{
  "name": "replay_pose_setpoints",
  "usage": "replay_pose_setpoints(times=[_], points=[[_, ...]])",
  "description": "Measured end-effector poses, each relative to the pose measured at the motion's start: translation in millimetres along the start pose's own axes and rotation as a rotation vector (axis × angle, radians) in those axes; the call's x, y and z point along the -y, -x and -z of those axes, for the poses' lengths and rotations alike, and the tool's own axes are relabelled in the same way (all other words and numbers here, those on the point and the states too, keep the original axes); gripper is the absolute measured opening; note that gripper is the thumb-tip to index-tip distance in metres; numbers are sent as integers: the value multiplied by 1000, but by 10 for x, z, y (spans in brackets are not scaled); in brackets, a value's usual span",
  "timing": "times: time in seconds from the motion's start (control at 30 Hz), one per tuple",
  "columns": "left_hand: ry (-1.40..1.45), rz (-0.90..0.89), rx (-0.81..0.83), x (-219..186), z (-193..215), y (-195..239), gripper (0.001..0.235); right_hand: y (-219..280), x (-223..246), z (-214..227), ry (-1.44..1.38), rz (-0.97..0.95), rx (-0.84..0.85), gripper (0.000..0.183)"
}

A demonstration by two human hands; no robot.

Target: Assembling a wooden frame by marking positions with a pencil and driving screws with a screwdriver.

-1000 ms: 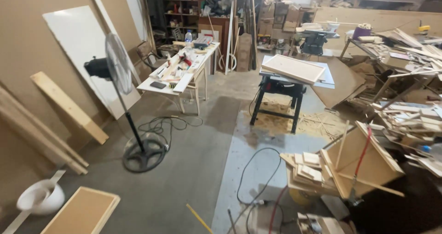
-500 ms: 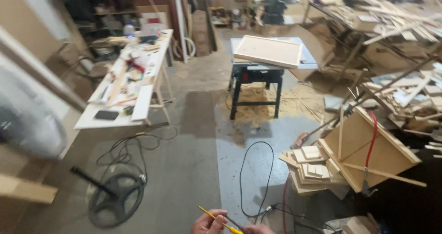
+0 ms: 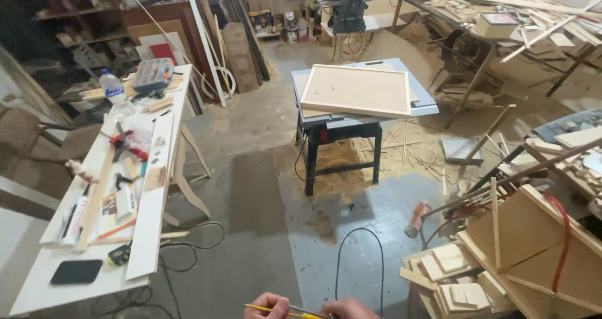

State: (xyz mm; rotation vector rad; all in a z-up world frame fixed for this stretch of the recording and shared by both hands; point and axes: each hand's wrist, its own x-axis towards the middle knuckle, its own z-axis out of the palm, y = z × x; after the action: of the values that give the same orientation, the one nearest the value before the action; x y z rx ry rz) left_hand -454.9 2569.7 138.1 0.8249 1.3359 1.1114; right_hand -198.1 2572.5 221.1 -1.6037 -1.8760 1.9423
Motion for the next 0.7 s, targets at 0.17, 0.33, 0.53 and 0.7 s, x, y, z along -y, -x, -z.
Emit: replay_pose_setpoints(times=[0.17, 0.33, 0.53, 0.7], points=[[-141, -57, -98, -564, -178, -1235, 29, -863, 252, 904, 108, 190, -130, 17], [310, 88, -70, -792, -421, -2759, 23, -1760, 451, 1912, -71, 109, -210, 19], [79, 128, 48, -1491, -893, -4659, 45, -2728, 450, 3218, -103, 110, -475, 36], [85, 105, 341, -2100, -1618, -5899, 34, -3118, 505, 4334, -84, 121, -689, 43]])
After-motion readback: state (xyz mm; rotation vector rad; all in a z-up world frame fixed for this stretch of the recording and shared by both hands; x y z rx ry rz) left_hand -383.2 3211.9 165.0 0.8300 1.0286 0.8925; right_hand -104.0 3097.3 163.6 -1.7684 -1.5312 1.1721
